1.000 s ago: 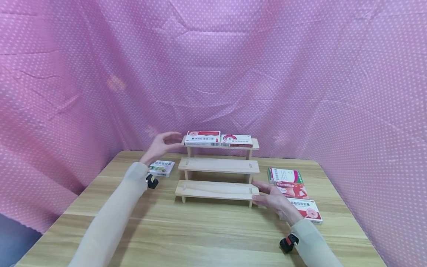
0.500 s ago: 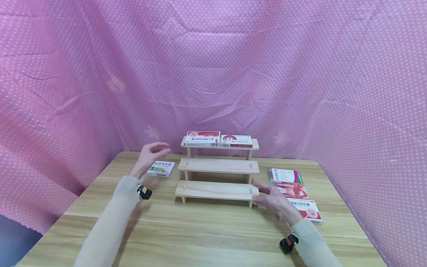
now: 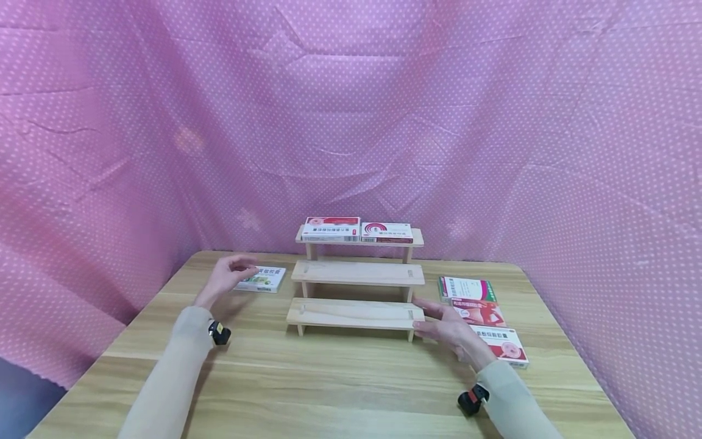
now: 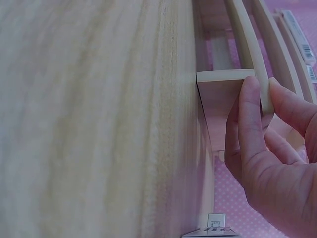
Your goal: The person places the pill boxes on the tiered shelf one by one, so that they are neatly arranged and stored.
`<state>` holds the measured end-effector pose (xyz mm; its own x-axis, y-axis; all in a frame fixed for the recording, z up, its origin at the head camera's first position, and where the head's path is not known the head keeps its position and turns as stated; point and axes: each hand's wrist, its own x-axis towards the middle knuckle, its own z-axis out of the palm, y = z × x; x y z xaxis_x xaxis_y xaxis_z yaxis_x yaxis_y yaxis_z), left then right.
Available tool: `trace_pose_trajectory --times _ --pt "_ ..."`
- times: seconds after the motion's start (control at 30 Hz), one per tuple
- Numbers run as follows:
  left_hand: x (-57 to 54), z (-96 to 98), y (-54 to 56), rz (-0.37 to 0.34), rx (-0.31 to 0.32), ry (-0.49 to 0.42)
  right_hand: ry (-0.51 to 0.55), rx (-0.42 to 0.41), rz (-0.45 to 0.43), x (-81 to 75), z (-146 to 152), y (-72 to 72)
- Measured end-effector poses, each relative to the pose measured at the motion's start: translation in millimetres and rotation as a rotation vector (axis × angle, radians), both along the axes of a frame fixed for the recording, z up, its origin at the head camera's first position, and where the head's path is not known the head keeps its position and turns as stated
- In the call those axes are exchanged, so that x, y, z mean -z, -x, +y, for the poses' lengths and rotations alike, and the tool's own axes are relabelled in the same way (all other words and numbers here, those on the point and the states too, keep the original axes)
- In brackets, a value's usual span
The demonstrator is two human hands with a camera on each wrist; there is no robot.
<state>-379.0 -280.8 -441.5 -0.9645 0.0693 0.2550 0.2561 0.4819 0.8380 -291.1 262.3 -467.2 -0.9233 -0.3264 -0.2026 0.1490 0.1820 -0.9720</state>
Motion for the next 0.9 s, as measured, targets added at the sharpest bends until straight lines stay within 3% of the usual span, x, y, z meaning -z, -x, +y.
trace_pose_trajectory --times 0.3,0.6,0.9 --pt "19.2 -20.9 1.0 -0.184 0.065 0.058 0.015 0.024 -0.019 2.2 -1.0 1.5" --pt "26.9 -26.7 14.3 -0.197 0.041 0.137 0.017 0.011 -0.013 -2.9 0.4 0.0" --pt "29.2 -22.7 23.9 -0.283 0.091 0.144 0.043 -0.002 -0.018 -0.4 0.7 0.7"
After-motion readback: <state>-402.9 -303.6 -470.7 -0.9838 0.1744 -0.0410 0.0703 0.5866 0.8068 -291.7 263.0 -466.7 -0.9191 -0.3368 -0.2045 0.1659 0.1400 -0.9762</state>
